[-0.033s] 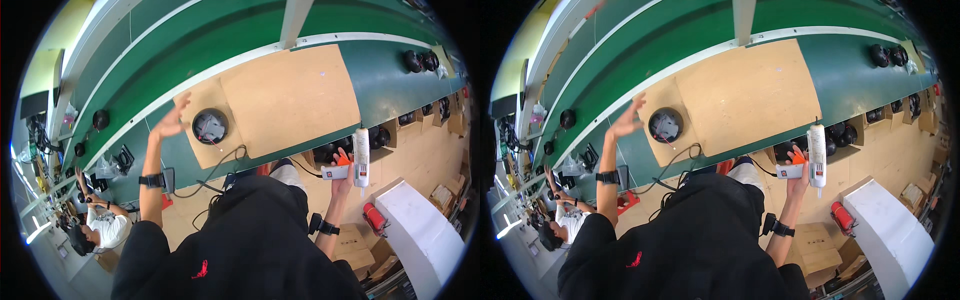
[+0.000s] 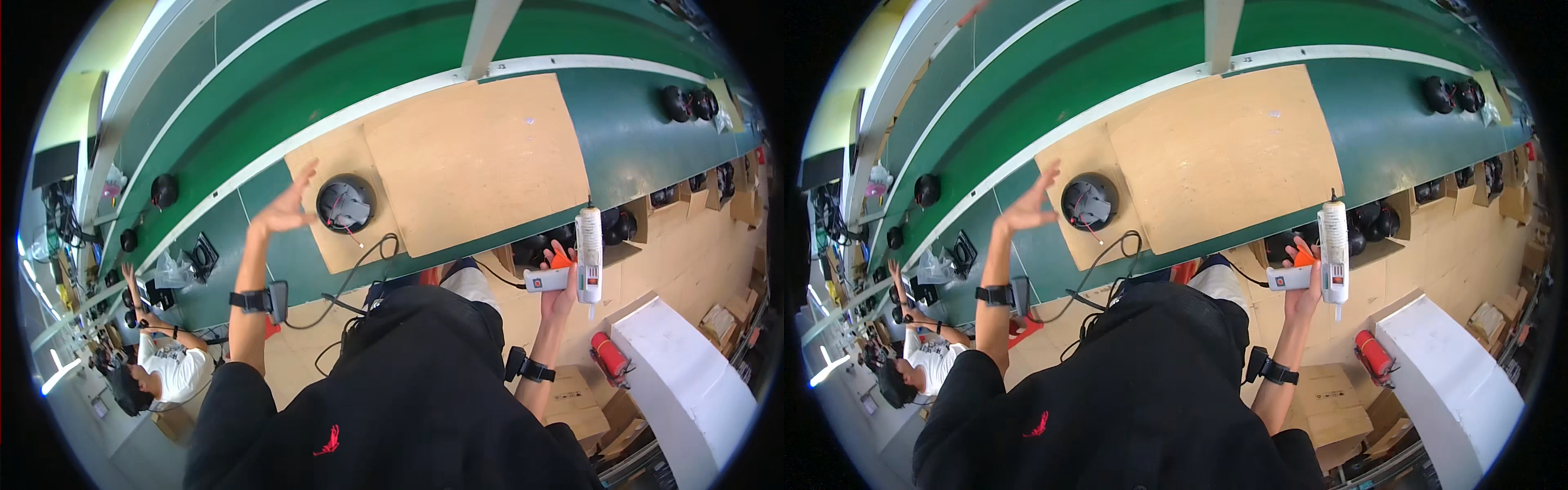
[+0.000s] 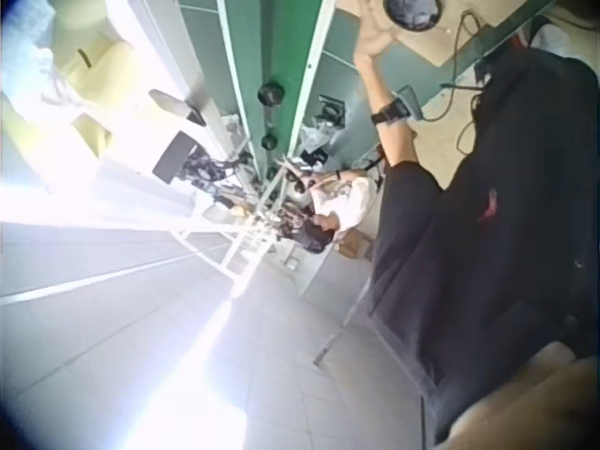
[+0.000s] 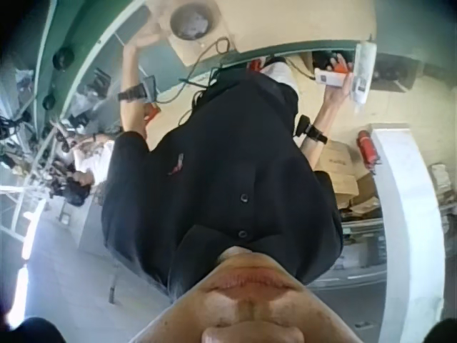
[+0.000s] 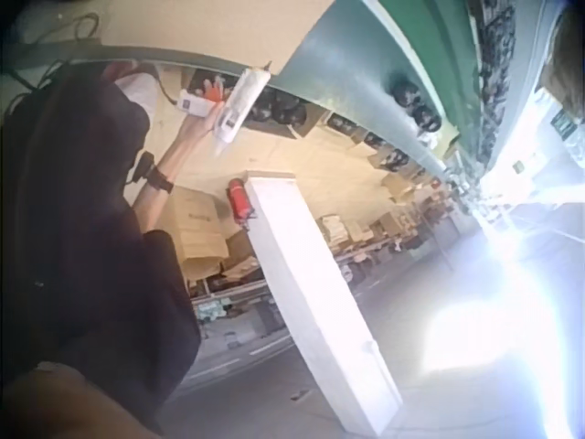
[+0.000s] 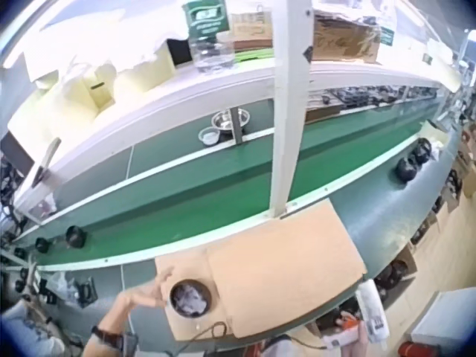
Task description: Applying hot glue to wires and internal components of plastic housings on an assembly line.
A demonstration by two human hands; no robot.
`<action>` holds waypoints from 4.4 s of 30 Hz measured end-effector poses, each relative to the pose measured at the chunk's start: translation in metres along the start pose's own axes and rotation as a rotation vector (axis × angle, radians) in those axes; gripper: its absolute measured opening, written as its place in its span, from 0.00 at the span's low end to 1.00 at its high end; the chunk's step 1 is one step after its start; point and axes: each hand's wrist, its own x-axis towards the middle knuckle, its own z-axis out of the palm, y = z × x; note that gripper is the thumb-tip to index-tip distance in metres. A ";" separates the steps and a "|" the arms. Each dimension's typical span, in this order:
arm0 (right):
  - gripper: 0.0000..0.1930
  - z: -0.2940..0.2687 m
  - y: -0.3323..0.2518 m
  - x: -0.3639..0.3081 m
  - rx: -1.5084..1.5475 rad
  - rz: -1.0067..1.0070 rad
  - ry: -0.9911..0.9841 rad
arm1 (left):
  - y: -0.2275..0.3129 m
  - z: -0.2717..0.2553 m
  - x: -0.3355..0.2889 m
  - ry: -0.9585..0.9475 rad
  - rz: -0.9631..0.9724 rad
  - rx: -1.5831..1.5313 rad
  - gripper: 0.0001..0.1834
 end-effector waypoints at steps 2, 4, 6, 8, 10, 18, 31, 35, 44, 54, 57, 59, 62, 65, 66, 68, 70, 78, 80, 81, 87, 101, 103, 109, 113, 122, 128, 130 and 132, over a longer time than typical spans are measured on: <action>0.21 0.008 0.005 0.004 -0.010 0.026 0.012 | -0.003 0.043 -0.005 0.159 0.216 0.238 0.72; 0.21 0.014 0.009 0.006 0.020 0.039 -0.010 | 0.003 0.080 0.004 0.323 0.154 0.358 0.74; 0.21 0.017 0.009 0.008 0.038 0.034 -0.006 | 0.009 0.097 0.009 0.447 0.136 0.362 0.74; 0.21 0.018 0.008 0.008 0.065 0.022 -0.010 | 0.019 0.098 0.013 0.540 0.176 0.245 0.74; 0.21 0.017 0.005 0.006 0.052 0.007 -0.009 | 0.030 0.089 0.010 0.574 0.220 0.153 0.74; 0.20 0.009 0.006 -0.001 0.003 -0.016 -0.004 | 0.120 0.077 0.110 0.486 0.563 0.135 0.72; 0.20 -0.041 -0.014 0.155 0.179 -0.124 -0.092 | 0.023 0.131 0.093 0.642 -0.013 -0.317 0.36; 0.23 -0.046 -0.033 0.250 0.004 -0.078 -0.138 | -0.004 0.164 0.098 0.718 -0.058 -0.162 0.23; 0.24 -0.028 -0.036 0.330 -0.275 0.018 -0.259 | 0.026 0.191 0.130 0.590 -0.288 -0.418 0.25; 0.27 -0.024 -0.039 0.314 -0.279 0.064 -0.310 | 0.047 0.214 0.117 0.948 -0.127 -1.019 0.20; 0.28 -0.017 -0.031 0.304 -0.243 0.103 -0.322 | 0.029 0.205 0.105 0.975 -0.087 -1.146 0.18; 0.29 -0.010 -0.022 0.293 -0.181 0.129 -0.324 | 0.013 0.201 0.095 0.986 -0.060 -1.240 0.17; 0.29 0.004 -0.006 0.272 -0.145 0.139 -0.400 | -0.020 0.192 0.070 0.991 0.011 -1.148 0.17; 0.31 0.021 0.012 0.247 -0.133 0.174 -0.445 | -0.051 0.181 0.045 1.082 -0.042 -1.049 0.16; 0.31 0.027 0.018 0.238 -0.129 0.195 -0.474 | -0.061 0.176 0.035 1.079 -0.056 -0.990 0.16; 0.29 0.038 0.028 0.221 -0.120 0.229 -0.549 | -0.078 0.158 0.014 1.059 -0.199 -0.844 0.18; 0.27 0.049 0.036 0.201 -0.155 0.217 -0.609 | -0.085 0.144 -0.006 1.130 -0.287 -0.592 0.19; 0.12 0.124 0.001 0.097 -0.618 0.043 -0.603 | -0.054 0.083 -0.044 1.004 0.099 -0.078 0.21; 0.11 0.155 -0.007 0.066 -0.671 0.070 -0.637 | -0.045 0.067 -0.036 0.942 0.176 -0.066 0.15; 0.10 0.171 -0.005 0.051 -0.693 0.095 -0.639 | -0.042 0.061 -0.033 0.865 0.188 0.037 0.13; 0.08 0.250 0.017 -0.019 -0.937 0.087 -0.740 | -0.053 0.011 -0.015 0.566 0.381 0.268 0.07; 0.09 0.332 0.066 -0.029 -1.745 -0.312 -1.096 | -0.061 -0.019 0.096 0.154 0.666 -0.404 0.10; 0.08 0.342 0.069 -0.030 -1.778 -0.314 -1.138 | -0.062 -0.019 0.096 0.168 0.670 -0.425 0.09; 0.09 0.354 0.079 -0.030 -1.758 -0.351 -1.162 | -0.068 -0.016 0.095 0.156 0.706 -0.495 0.08; 0.08 0.354 0.081 -0.030 -1.780 -0.381 -1.162 | -0.071 -0.015 0.095 0.159 0.705 -0.521 0.08; 0.08 0.353 0.077 -0.030 -1.813 -0.290 -1.085 | -0.071 -0.014 0.098 0.169 0.726 -0.522 0.08; 0.08 0.352 0.078 -0.027 -1.781 -0.315 -1.114 | -0.071 -0.014 0.098 0.159 0.721 -0.530 0.08; 0.08 0.353 0.077 -0.027 -1.796 -0.301 -1.122 | -0.071 -0.013 0.098 0.161 0.727 -0.534 0.08; 0.09 0.352 0.076 -0.027 -1.801 -0.284 -1.112 | -0.071 -0.013 0.097 0.174 0.736 -0.531 0.08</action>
